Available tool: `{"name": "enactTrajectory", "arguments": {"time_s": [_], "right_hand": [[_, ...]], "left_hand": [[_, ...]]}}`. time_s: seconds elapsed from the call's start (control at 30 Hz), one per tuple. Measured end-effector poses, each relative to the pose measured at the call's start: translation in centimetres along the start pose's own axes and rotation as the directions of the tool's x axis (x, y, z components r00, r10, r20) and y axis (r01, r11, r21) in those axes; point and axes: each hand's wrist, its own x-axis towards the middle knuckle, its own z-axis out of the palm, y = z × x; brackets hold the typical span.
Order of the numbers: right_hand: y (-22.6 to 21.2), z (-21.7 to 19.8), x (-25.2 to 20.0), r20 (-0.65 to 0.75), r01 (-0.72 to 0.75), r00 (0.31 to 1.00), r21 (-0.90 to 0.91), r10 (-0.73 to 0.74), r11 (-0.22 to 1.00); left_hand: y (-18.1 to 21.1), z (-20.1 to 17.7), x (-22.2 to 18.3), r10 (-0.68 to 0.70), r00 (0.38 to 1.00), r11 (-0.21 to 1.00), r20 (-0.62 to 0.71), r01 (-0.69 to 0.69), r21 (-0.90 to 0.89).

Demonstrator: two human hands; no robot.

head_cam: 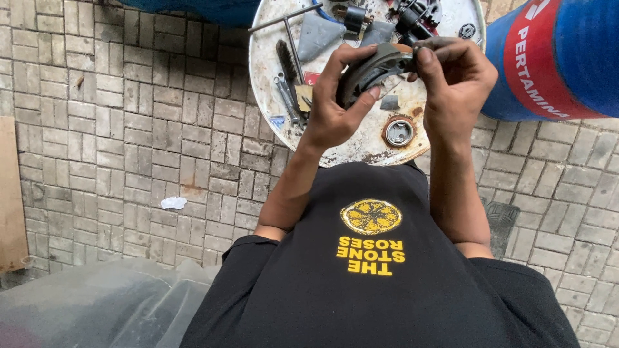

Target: The person assembles a small mechanical component by hand, inserting a metal pin into a bracket and attaching a rubber piece. They repeatedly adjust the fit and orientation of the parts over a work surface with other disassembled components visible.

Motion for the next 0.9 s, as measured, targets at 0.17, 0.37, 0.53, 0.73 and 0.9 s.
{"name": "enactTrajectory", "arguments": {"time_s": [0.17,0.37,0.53,0.73,0.9], "right_hand": [[-0.8,-0.5,1.0,0.12,-0.092,0.987,-0.107,0.105,0.99],[-1.3,-0.2,1.1,0.168,-0.078,0.979,-0.2,0.113,0.977],[-1.1,-1.3,1.2,0.271,-0.121,0.949,-0.153,0.159,0.981],[-1.5,-0.4,0.7,0.123,-0.122,0.98,-0.252,0.157,0.96],[-0.5,-1.0,0.0,0.071,-0.159,0.982,-0.168,0.173,0.973]], "left_hand": [[0.6,-1.2,0.5,-0.074,0.996,0.997,0.057,0.074,0.008],[2.3,-1.5,1.0,-0.094,0.99,0.994,0.103,0.087,0.066],[2.4,-1.9,0.9,-0.137,0.987,0.989,0.085,0.131,0.07],[2.6,-1.6,1.2,-0.161,0.975,0.987,0.156,0.156,0.042],[1.7,-2.2,1.8,-0.2,0.97,0.904,0.137,0.129,0.407]]}}
